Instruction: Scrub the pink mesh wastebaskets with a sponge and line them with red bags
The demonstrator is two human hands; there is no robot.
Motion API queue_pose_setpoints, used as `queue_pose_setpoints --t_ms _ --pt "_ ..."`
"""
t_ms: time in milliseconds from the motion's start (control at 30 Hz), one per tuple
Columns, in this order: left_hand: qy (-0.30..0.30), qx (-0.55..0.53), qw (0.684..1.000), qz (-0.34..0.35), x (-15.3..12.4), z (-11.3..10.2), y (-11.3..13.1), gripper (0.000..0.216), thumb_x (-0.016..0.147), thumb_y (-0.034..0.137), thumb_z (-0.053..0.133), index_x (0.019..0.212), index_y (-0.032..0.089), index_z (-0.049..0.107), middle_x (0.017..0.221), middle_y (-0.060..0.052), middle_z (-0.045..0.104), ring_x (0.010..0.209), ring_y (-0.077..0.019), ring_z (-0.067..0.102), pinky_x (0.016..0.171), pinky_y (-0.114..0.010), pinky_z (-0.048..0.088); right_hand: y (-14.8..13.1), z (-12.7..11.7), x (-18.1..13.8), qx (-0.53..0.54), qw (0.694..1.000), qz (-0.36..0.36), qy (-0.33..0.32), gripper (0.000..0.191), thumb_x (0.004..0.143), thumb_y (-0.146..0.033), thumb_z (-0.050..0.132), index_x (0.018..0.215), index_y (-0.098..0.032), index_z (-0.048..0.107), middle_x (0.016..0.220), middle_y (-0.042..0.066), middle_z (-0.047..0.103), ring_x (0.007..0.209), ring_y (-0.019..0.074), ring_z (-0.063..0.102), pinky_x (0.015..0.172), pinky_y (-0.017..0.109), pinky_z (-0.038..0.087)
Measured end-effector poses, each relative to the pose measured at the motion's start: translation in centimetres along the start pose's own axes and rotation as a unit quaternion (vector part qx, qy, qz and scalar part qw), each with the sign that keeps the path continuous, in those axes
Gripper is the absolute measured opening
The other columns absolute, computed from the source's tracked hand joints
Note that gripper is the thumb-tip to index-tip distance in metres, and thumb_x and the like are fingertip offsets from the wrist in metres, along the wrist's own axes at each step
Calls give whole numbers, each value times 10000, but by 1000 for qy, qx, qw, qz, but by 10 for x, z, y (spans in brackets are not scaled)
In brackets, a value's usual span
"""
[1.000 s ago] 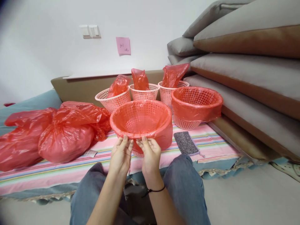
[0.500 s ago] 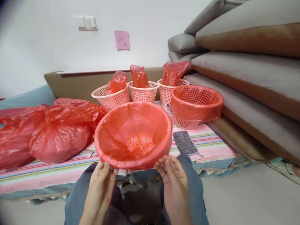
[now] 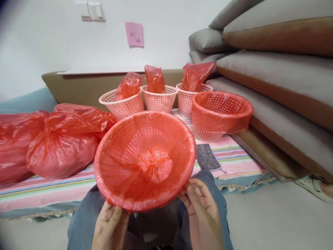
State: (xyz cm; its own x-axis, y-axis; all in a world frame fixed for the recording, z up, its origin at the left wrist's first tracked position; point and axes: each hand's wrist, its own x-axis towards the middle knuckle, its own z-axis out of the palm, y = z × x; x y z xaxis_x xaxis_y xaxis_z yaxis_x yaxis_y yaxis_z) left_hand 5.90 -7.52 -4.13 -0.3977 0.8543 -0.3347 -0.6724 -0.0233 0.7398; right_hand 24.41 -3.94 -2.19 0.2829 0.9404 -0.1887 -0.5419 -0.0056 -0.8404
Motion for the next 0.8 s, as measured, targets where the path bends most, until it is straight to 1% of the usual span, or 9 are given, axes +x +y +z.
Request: queue_pose_setpoints --t_ms 133,233,333,467,567,633,700,733,800 --pt "-9 7 1000 7 -1 -3 -2 560 612 325 915 1137 303 719 1196 -62 735 1072 -218 709 855 -211 581 4 -1 2 7 1000 3 -2 305 644 -427 877 809 -216 733 841 45 699 741 184 678 676 307 600" --pt "-25 18 999 13 -5 0 -2 548 643 339 896 1158 280 720 1189 -82 736 1094 -254 700 870 -256 593 7 0 3 18 1000 22 -13 292 650 -391 882 845 -218 751 886 54 727 749 178 688 641 271 592" --pt "-17 16 999 28 -5 7 1 565 648 349 893 1177 265 714 1174 -87 741 1087 -261 699 871 -267 594 9 4 3 42 998 45 -9 299 636 -375 897 850 -222 757 900 57 747 747 172 699 618 244 591" --pt "-53 15 996 71 17 21 18 443 676 354 876 1071 208 738 1078 -72 755 942 -181 718 819 -215 588 12 17 2 64 997 43 -6 298 581 -364 930 734 -206 730 749 17 727 633 144 670 568 234 586" --pt "-89 9 993 76 42 33 34 370 667 325 882 970 169 739 1010 -64 741 873 -139 699 794 -204 588 17 31 5 89 995 49 2 330 519 -347 956 678 -203 707 673 -18 701 556 112 633 538 216 572" --pt "-83 -18 993 83 51 40 42 381 646 315 890 957 161 732 1065 -77 721 956 -152 685 847 -221 582 21 42 8 113 992 52 8 356 472 -335 972 659 -205 700 653 -32 694 558 101 634 551 204 571" --pt "-61 -47 992 100 50 44 43 405 646 331 883 979 164 725 1145 -88 689 1069 -184 658 904 -252 570 25 52 11 133 990 40 3 362 457 -336 976 626 -201 686 610 -44 671 552 95 630 555 197 567" --pt "-47 -50 992 109 46 45 41 407 645 335 881 981 171 719 1156 -79 675 1080 -188 650 902 -256 570 27 57 12 136 990 32 -4 356 469 -343 972 619 -199 683 597 -45 663 553 96 631 558 200 567" --pt "-9 -36 992 124 35 45 34 373 646 316 881 947 189 701 1079 -37 663 978 -149 660 840 -228 571 31 63 14 133 991 18 -20 343 502 -363 959 613 -195 681 583 -43 657 554 100 636 572 209 571"
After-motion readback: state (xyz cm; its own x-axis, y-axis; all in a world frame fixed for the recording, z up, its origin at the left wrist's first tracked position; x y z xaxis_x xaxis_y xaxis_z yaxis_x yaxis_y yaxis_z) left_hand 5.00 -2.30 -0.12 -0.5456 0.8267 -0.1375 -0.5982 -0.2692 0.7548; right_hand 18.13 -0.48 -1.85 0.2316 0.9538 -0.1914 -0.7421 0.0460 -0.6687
